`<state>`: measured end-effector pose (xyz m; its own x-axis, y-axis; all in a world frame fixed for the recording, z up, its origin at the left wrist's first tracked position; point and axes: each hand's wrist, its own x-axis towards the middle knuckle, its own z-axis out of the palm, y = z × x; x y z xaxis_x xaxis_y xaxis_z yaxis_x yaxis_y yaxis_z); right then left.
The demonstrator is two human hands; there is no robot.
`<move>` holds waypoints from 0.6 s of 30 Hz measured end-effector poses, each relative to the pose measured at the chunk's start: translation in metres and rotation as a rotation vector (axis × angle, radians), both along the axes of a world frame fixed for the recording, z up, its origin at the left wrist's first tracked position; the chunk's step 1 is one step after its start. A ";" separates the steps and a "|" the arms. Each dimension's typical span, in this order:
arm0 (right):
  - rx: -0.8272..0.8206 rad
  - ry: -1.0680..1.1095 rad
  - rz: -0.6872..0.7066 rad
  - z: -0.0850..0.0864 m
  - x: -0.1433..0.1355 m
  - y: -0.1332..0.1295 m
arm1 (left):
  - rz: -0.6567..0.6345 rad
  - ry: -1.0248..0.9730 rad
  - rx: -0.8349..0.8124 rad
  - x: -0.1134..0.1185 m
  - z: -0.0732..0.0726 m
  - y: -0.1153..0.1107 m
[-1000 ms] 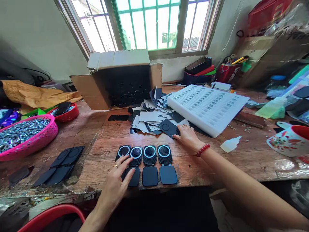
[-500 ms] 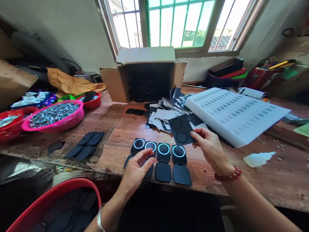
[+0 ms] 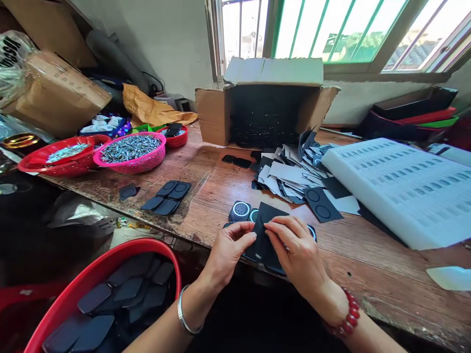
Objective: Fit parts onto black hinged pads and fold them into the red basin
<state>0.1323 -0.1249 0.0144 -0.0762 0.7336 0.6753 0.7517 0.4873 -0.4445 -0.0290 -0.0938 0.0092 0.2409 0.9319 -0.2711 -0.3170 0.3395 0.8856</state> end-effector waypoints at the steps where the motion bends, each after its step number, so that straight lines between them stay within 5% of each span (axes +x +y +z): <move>1: -0.024 0.014 0.033 0.003 -0.004 0.001 | -0.006 0.010 0.027 -0.002 0.001 -0.001; 7: -0.200 0.117 0.101 0.014 -0.018 0.005 | -0.047 0.143 0.171 -0.016 0.009 -0.003; 13: -0.125 0.033 0.082 0.014 -0.030 -0.004 | -0.057 0.129 0.124 -0.023 0.010 -0.005; 18: -0.319 0.256 0.074 0.019 -0.024 0.004 | -0.115 0.065 0.091 -0.026 0.011 -0.006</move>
